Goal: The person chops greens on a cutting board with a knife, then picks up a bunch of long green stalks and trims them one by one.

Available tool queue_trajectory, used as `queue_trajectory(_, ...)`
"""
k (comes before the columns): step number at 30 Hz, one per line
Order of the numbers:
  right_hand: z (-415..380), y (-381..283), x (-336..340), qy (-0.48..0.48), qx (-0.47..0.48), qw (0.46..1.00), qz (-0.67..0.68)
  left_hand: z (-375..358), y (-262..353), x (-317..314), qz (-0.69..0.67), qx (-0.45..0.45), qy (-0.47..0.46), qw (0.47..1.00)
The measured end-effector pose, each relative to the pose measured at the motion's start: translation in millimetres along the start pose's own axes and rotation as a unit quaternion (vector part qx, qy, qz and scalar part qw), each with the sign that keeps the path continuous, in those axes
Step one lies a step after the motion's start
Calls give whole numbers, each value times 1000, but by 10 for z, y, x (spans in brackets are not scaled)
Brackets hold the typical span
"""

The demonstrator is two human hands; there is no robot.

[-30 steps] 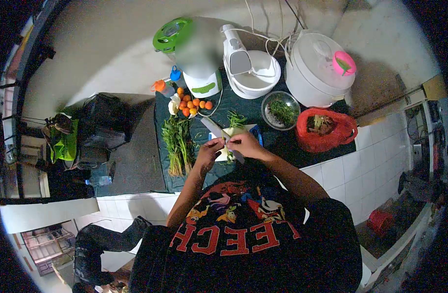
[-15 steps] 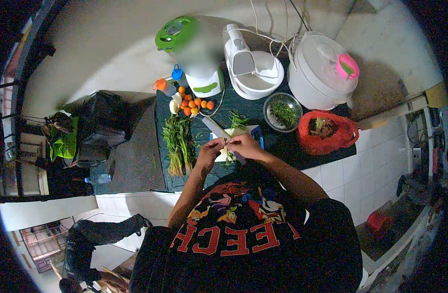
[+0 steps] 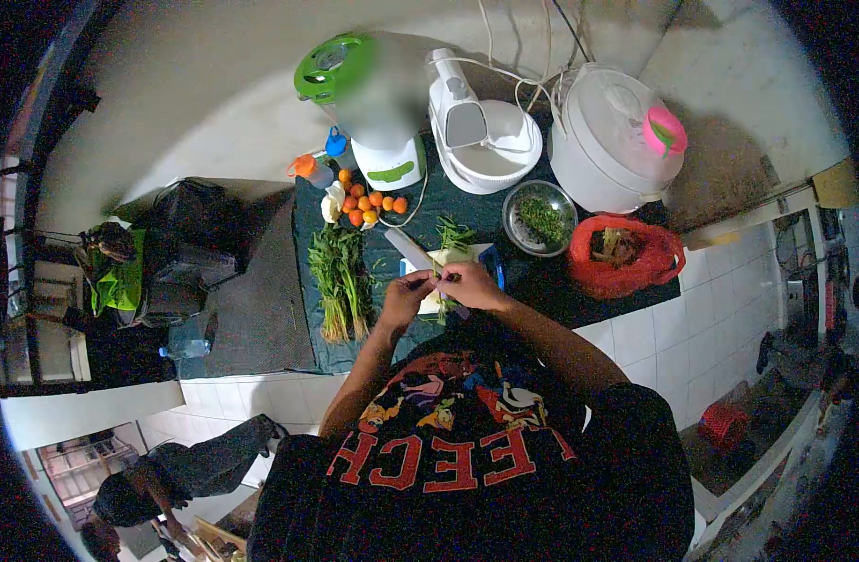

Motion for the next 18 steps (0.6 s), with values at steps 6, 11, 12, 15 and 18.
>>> queue_trajectory(6,148,-41,232,88,45,969,-226,61,-14,130,46,-20,52,997)
queue_trajectory(11,478,-241,455,137,123,957,-223,77,-17,216,9,14,76,997)
queue_trajectory(12,487,-221,433,137,123,957,-224,72,-13,219,-2,10,89,996)
queue_trajectory(15,484,-195,313,158,154,934,-280,60,-8,239,5,10,84,996)
queue_trajectory(18,289,-53,44,10,36,997,-61,25,9,255,-14,-2,80,997)
Point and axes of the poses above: each hand's wrist, its own z-axis towards the middle knuckle, its own x-axis out of the back of the hand, y = z × x, the point moved 3 cm from there along z, towards the middle knuckle, and after that the axes turned 8 degrees about z, right-handed, at the moved point
